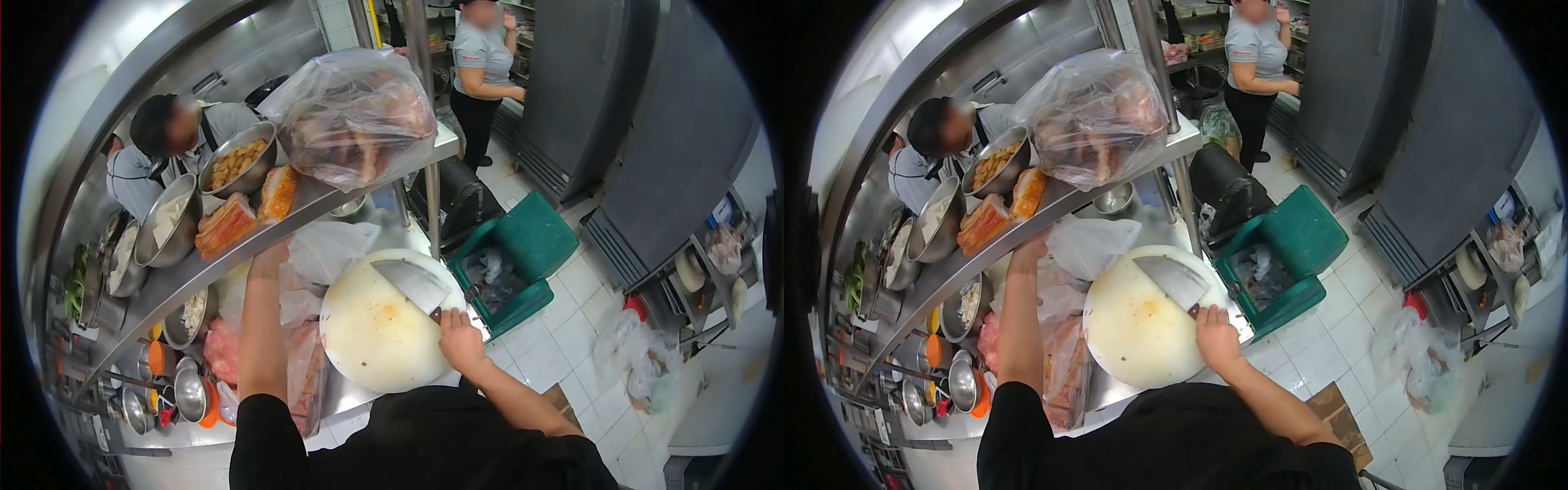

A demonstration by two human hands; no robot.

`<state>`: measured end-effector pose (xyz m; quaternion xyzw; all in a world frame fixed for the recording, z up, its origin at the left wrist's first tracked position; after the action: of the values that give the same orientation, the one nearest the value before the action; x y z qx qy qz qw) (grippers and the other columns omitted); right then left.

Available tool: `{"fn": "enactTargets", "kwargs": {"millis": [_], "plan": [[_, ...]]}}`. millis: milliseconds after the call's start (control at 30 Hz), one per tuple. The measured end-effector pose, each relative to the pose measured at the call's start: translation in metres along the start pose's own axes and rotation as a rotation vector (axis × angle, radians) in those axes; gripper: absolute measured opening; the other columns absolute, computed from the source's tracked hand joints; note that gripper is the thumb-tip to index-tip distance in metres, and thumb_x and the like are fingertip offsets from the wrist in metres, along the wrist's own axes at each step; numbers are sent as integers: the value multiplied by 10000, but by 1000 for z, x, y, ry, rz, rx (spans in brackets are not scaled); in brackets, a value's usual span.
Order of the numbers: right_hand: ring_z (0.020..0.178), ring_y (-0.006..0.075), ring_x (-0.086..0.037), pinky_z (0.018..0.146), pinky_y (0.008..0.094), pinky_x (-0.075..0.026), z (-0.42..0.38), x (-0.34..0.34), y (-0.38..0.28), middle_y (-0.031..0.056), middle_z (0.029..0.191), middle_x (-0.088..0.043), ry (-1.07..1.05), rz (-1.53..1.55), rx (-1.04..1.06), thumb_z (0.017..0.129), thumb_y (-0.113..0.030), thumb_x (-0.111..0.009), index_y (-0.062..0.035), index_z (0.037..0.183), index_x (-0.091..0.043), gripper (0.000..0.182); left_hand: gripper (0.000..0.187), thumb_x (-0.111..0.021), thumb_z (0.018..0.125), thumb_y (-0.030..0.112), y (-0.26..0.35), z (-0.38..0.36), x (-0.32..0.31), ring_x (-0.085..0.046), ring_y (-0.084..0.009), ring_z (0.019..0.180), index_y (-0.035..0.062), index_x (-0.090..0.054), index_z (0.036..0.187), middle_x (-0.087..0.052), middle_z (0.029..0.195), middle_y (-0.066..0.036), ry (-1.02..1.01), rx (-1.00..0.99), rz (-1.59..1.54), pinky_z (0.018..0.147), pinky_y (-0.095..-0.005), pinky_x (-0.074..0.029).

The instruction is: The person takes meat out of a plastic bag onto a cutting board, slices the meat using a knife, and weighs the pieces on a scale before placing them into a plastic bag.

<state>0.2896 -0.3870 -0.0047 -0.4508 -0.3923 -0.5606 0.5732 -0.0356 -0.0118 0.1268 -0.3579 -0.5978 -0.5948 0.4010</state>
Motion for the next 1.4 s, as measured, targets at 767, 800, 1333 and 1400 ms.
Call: {"fn": "enactTargets", "kwargs": {"millis": [767, 800, 1333, 1400], "plan": [[1018, 429, -725, 901, 519, -593, 50, 38, 53, 204, 1080, -718, -227, 462, -55, 918, -220, -745, -20, 1091, -757, 265, 269, -735, 955, 290, 115, -376, -59, -689, -412, 1053, 32, -724, 1035, -696, 1066, -230, -782, -853, -334, 891, -494, -525], [1009, 424, -730, 892, 510, -595, 51, 53, 60, 204, 1088, -732, -105, 455, -150, 923, -193, -737, -22, 1113, -767, 257, 301, -741, 962, 308, 115, -377, -58, -673, -411, 1135, 42, -737, 1102, -698, 1196, -232, -635, -959, -280, 946, -478, -523], [1096, 445, -695, 977, 526, -580, 88, 26, -9, 266, 1212, -697, -225, 279, 233, 916, -191, -707, 50, 1197, -637, 377, 442, -680, 941, 283, -39, -365, -135, -778, -312, 925, -92, -752, 1162, -783, 999, -250, -346, 276, -547, 845, -428, -591], [1141, 458, -683, 998, 522, -572, 100, 30, -18, 289, 1191, -695, -198, 263, 270, 906, -200, -718, 69, 1174, -643, 387, 453, -721, 908, 264, -30, -361, -129, -775, -280, 921, -108, -748, 1166, -791, 1020, -246, -219, 335, -593, 841, -413, -590]]}}
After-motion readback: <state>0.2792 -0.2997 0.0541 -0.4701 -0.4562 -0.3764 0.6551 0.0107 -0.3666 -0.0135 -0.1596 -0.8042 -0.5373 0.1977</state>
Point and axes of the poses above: each hand's wrist, its own z-axis towards the middle knuckle, its own x-axis out of the back of the hand, y = z × x, the point moved 5 cm from there along z, towards the middle knuckle
